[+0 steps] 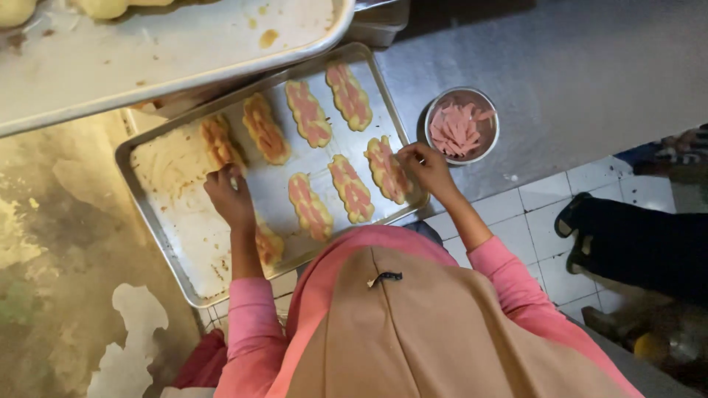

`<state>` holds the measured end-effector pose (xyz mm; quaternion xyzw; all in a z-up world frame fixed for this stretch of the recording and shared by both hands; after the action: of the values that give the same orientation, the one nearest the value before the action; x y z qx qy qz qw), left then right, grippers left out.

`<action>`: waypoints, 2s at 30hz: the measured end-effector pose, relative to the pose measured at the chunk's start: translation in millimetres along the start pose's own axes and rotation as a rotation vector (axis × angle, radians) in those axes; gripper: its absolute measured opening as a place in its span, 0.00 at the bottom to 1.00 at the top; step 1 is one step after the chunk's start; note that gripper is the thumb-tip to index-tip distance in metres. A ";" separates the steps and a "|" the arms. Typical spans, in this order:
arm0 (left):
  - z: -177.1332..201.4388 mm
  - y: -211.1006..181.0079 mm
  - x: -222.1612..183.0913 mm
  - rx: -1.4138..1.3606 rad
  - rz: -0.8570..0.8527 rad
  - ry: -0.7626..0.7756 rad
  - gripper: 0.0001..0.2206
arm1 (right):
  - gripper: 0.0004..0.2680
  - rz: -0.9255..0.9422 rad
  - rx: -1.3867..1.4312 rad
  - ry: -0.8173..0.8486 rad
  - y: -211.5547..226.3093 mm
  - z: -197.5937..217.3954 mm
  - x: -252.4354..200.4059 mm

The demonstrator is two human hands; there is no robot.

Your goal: Placing strips of ham or sausage onto braided bread dough on a baking sheet.

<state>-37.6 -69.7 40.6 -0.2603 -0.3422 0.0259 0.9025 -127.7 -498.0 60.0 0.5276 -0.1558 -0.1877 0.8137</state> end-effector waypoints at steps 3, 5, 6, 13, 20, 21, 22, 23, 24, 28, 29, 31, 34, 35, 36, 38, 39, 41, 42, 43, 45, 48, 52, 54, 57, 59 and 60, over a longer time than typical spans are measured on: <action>-10.5 13.7 -4.4 0.018 -0.042 -0.007 0.09 | 0.08 0.135 -0.245 -0.202 -46.4 69.2 42.5; -15.7 21.0 -5.9 -0.020 -0.041 -0.014 0.10 | 0.07 0.263 -0.492 -0.226 -44.9 107.6 61.1; -17.0 25.2 -7.5 -0.056 -0.035 -0.021 0.10 | 0.07 0.394 -0.740 -0.243 -43.6 125.8 70.8; 3.3 -0.1 3.4 -0.202 0.222 -0.021 0.06 | 0.15 0.748 -1.140 -0.178 -80.0 145.0 103.3; 20.6 -34.1 9.2 -0.351 0.608 -0.036 0.06 | 0.09 0.874 -1.169 -0.223 -113.5 140.5 122.7; 23.1 -37.5 10.2 -0.402 0.635 -0.050 0.06 | 0.11 0.866 -1.147 -0.219 -125.2 141.6 126.4; 23.8 -39.9 11.0 -0.402 0.638 -0.050 0.06 | 0.11 0.867 -1.147 -0.216 -116.3 140.0 123.1; 24.6 -42.2 11.7 -0.441 0.667 -0.065 0.06 | 0.09 0.860 -1.131 -0.216 -107.4 138.6 119.9; 25.1 -44.2 13.3 -0.481 0.694 -0.082 0.06 | 0.10 0.854 -1.112 -0.218 -98.3 136.1 117.6; 26.9 -47.3 14.9 -0.574 0.795 -0.108 0.06 | 0.10 0.810 -0.987 -0.203 -87.0 127.5 112.0; 25.0 -46.6 12.9 -0.610 0.823 -0.140 0.06 | 0.12 0.760 -0.933 -0.178 -89.8 123.0 110.9; 23.2 -48.4 11.8 -0.648 0.848 -0.170 0.07 | 0.15 0.707 -0.879 -0.156 -95.1 110.4 108.6; 23.6 -54.6 12.9 -0.707 0.852 -0.178 0.06 | 0.19 0.485 -0.770 -0.066 -95.8 90.4 105.5; 23.9 -56.6 13.6 -0.745 0.860 -0.188 0.07 | 0.22 0.425 -0.833 0.011 -90.6 86.7 102.6; 24.0 -58.7 14.7 -0.785 0.868 -0.199 0.08 | 0.26 0.364 -0.893 0.088 -85.0 83.1 100.2; 29.0 -63.6 17.6 -0.785 0.864 -0.199 0.08 | 0.23 0.410 -0.918 0.089 -87.8 80.4 95.4; 31.0 -65.9 19.2 -0.787 0.862 -0.199 0.09 | 0.21 0.457 -0.944 0.090 -88.8 78.8 93.9; 29.7 -63.5 17.7 -0.792 0.872 -0.198 0.08 | 0.19 0.485 -0.913 0.062 -87.8 77.8 89.5; 29.3 -61.9 16.8 -0.797 0.881 -0.194 0.08 | 0.17 0.509 -0.882 0.032 -87.7 77.2 85.7; 29.2 -59.5 14.8 -0.795 0.881 -0.193 0.08 | 0.17 0.508 -0.881 0.034 -80.6 75.0 83.0; 26.1 -56.3 12.7 -0.804 0.864 -0.176 0.08 | 0.13 0.595 -0.861 -0.051 -64.7 72.8 79.0; 28.3 -64.5 15.5 -0.802 0.865 -0.156 0.08 | 0.09 0.634 -0.892 -0.109 -71.5 68.8 80.3; 24.4 -59.3 13.3 -0.789 0.843 -0.156 0.07 | 0.09 0.497 -0.822 -0.090 -97.6 80.7 95.3; 26.6 -61.8 14.6 -0.777 0.845 -0.146 0.07 | 0.04 0.350 -0.610 -0.153 -109.1 93.7 108.2; 34.4 -72.0 20.2 -0.821 0.872 -0.156 0.08 | 0.04 0.163 -0.366 -0.216 -81.2 114.9 108.9; 32.7 -66.8 18.1 -0.809 0.866 -0.144 0.08 | 0.03 0.061 -0.295 -0.230 -109.5 126.3 121.0; 31.7 -64.2 16.7 -0.796 0.860 -0.131 0.07 | 0.02 -0.043 -0.223 -0.243 -124.4 132.4 126.5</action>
<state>-53.3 -107.0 102.0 -0.6925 -0.2443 0.2751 0.6206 -93.6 -709.8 5.2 0.4108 -0.2200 -0.2834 0.8382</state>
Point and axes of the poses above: each hand's wrist, its own x-axis towards the middle knuckle, its own z-axis out of the back of the hand, y = z × x, the point moved 1 cm from there along x, towards the middle knuckle, and after that the axes turned 15 degrees about -y, right-handed, at the moved point
